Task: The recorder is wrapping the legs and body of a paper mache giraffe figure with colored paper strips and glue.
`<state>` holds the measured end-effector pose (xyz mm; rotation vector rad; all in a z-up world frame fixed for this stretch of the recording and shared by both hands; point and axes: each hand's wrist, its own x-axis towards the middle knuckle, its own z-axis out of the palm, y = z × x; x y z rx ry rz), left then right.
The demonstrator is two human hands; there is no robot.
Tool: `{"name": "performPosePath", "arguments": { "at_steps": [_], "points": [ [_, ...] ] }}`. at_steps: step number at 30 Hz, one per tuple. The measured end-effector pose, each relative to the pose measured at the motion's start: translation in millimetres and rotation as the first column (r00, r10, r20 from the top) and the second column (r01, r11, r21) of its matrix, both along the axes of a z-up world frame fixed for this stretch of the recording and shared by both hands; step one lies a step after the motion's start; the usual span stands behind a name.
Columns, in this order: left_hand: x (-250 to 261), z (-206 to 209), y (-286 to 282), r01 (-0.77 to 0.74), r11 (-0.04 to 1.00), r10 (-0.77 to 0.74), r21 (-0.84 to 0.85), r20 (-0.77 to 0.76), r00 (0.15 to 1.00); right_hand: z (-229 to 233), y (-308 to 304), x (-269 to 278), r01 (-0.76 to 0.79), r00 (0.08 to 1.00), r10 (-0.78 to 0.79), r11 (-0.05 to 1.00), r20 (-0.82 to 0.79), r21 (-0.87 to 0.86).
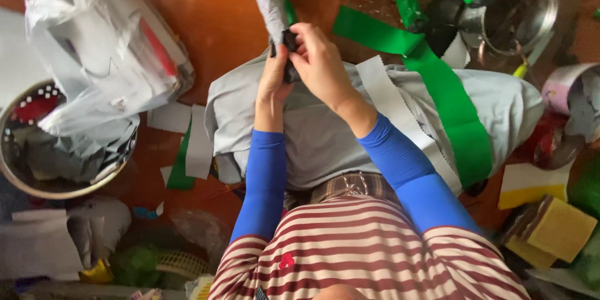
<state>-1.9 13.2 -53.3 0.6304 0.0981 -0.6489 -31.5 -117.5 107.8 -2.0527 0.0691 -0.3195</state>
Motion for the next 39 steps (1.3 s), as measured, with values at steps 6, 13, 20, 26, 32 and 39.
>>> {"name": "performPosePath", "arguments": {
  "at_steps": [6,13,20,26,32,39],
  "points": [
    [0,-33,14,0.057,0.996,-0.065,-0.073,-0.109,0.992,-15,0,3,0.052,0.998,-0.052,0.999,0.02,-0.002],
    [8,-20,16,0.036,0.999,-0.031,0.035,-0.134,0.99,-31,-40,11,-0.109,0.987,0.112,0.993,0.111,-0.038],
    [8,41,6,0.058,0.996,-0.066,-0.072,-0.114,0.991,-164,-145,6,0.226,0.939,-0.318,0.86,-0.134,-0.458],
    [10,44,8,0.057,0.996,-0.065,-0.073,-0.102,0.993,-214,-159,4,0.138,0.859,-0.383,0.813,-0.341,-0.566],
    [9,49,8,0.056,0.997,-0.06,-0.05,-0.096,0.994,-133,-140,-27,-0.102,0.967,0.193,0.891,0.166,-0.443],
    [10,48,9,0.051,0.998,-0.053,-0.035,-0.073,0.996,-35,-260,-119,-0.331,0.936,0.352,0.883,-0.002,0.333]
  ]
}}
